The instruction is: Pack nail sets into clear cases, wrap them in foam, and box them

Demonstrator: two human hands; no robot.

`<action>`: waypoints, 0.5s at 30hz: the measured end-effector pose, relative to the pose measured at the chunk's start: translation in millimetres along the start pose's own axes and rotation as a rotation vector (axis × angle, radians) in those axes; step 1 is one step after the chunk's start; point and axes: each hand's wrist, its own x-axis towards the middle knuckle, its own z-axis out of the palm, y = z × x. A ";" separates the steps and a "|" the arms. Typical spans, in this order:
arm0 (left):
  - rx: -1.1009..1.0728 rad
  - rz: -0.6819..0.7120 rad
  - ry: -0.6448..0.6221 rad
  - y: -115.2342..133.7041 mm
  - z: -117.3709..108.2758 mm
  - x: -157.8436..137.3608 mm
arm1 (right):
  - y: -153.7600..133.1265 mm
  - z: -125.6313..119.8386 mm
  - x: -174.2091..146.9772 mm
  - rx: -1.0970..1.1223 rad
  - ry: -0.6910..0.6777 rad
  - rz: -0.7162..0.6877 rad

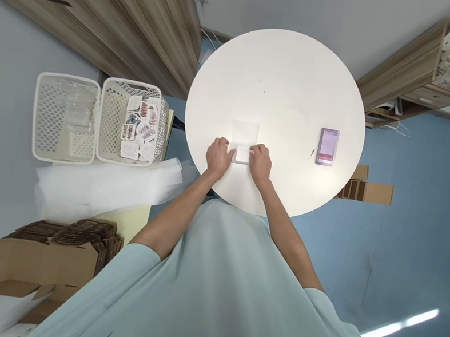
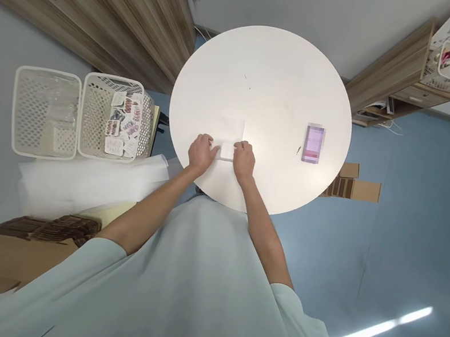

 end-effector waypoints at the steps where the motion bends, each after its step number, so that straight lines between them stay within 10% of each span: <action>1: 0.023 0.090 0.019 0.3 0.2 -0.5 | -0.1 -0.3 -1.0 -0.022 -0.023 -0.055; 6: -0.013 0.521 -0.165 -5.3 5.0 -1.8 | 8.8 -7.6 -5.0 -0.034 -0.129 -0.232; 15: -0.077 0.481 -0.357 -20.2 2.9 -7.4 | 20.8 -21.6 -17.6 -0.093 -0.275 -0.333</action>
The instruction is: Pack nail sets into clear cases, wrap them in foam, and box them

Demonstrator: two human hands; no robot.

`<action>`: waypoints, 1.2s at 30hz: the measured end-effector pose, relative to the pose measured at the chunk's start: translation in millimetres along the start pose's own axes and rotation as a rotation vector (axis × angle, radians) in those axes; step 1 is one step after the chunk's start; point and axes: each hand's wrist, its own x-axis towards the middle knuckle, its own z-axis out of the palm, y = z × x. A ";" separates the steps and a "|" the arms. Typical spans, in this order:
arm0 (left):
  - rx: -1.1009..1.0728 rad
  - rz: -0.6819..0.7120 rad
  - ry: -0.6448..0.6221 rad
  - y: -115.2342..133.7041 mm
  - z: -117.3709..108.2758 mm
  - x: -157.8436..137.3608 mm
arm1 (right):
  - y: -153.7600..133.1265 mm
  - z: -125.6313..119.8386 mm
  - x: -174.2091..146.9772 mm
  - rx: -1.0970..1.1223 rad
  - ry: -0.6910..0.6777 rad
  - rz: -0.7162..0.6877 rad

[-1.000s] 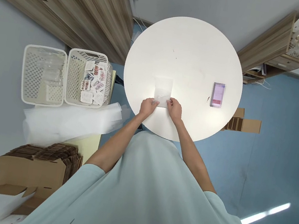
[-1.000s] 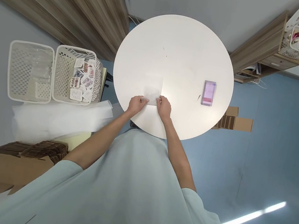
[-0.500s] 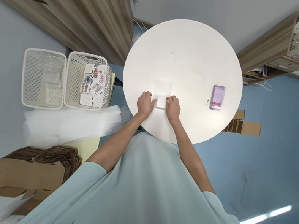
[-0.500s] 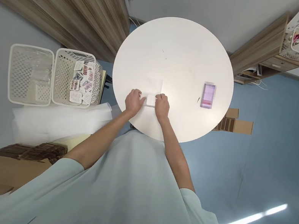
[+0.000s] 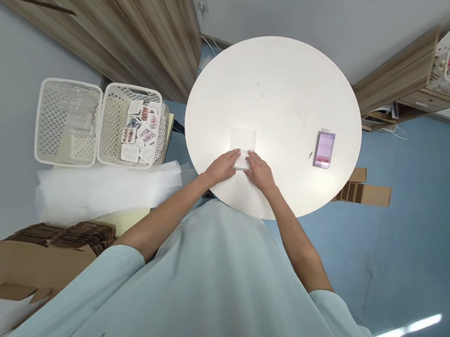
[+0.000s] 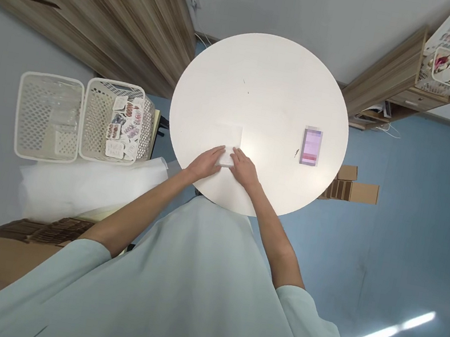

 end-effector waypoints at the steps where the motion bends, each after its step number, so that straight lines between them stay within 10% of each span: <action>1: -0.007 -0.009 -0.005 1.1 1.4 -5.7 | -2.3 2.9 -7.2 0.004 0.000 -0.009; 11: -0.243 -0.226 -0.051 13.1 21.1 -79.1 | -23.6 35.0 -95.1 0.284 0.065 0.127; 25: -0.148 -0.513 0.162 5.3 18.2 -29.9 | -17.5 24.3 -26.2 0.265 0.186 0.475; 31: -0.187 -0.601 0.191 11.4 20.3 -34.7 | -26.3 22.5 -19.6 0.068 0.142 0.181; 36: -0.210 -0.662 0.327 15.1 18.6 -47.4 | -36.8 22.4 -25.0 0.006 0.075 0.197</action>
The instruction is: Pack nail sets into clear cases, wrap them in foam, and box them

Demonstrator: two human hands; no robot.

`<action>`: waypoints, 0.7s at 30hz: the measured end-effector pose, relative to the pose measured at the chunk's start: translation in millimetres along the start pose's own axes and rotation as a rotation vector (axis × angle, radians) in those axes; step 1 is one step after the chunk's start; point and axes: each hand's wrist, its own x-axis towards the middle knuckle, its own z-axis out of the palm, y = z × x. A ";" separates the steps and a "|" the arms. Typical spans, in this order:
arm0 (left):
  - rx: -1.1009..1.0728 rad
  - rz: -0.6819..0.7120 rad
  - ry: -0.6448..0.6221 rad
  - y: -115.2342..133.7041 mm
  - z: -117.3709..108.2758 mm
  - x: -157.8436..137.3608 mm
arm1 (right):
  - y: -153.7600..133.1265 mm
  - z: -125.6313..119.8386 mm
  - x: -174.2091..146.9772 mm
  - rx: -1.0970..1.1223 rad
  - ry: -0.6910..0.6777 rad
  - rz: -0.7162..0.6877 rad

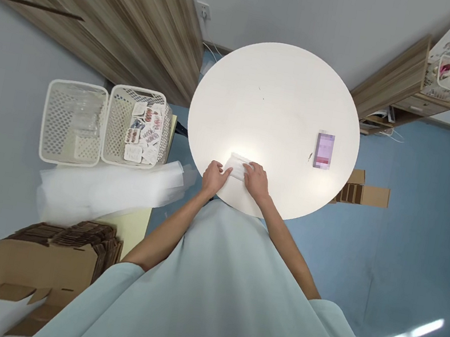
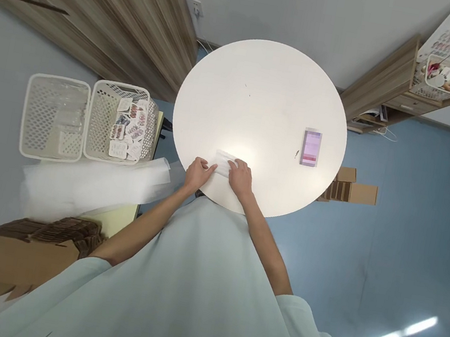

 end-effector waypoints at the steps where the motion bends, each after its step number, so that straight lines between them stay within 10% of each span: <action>1: -0.018 -0.009 0.014 -1.4 -1.5 -0.8 | -2.0 0.8 -2.4 0.004 -0.016 0.010; 21: -0.026 -0.053 0.127 -34.8 -23.5 -23.6 | -53.6 31.2 -9.8 -0.014 -0.260 -0.189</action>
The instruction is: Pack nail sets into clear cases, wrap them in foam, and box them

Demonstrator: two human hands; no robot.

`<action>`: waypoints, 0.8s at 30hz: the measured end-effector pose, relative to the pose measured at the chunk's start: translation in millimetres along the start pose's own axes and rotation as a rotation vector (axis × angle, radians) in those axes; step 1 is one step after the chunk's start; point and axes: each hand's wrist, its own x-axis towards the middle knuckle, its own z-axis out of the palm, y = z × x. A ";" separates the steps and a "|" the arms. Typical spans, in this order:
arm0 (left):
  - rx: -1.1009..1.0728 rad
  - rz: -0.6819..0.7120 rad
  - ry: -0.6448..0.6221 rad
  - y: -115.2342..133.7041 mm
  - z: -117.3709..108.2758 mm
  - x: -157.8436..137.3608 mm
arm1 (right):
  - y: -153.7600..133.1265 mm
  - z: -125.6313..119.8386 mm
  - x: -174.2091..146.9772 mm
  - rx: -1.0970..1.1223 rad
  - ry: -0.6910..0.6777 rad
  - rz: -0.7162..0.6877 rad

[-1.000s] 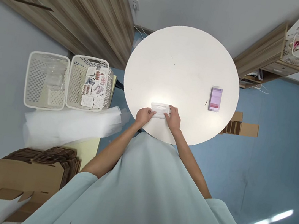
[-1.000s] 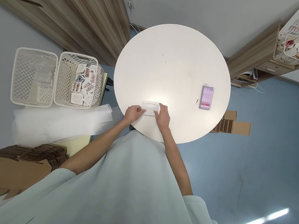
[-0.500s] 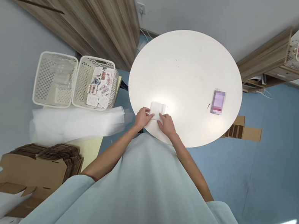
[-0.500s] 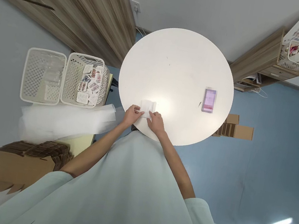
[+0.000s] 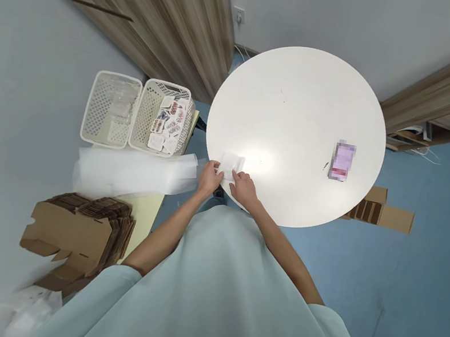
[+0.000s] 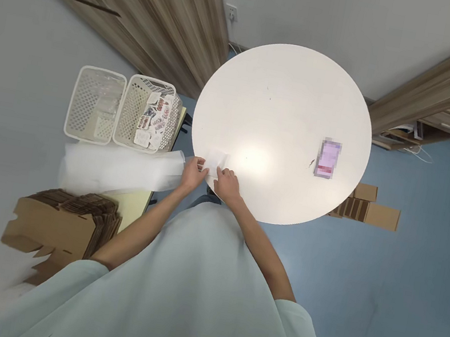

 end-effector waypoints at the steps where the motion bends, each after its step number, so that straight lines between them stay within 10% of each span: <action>1: 0.006 0.003 0.014 1.6 0.1 -4.3 | 1.2 -1.1 -2.5 0.011 0.009 0.000; 13: -0.216 -0.057 0.150 -39.0 -33.5 -105.2 | 12.4 -3.1 -59.3 0.173 0.121 -0.054; 24: -0.345 -0.081 0.262 -135.0 -106.9 -150.0 | -68.0 11.6 -86.3 0.134 0.213 -0.119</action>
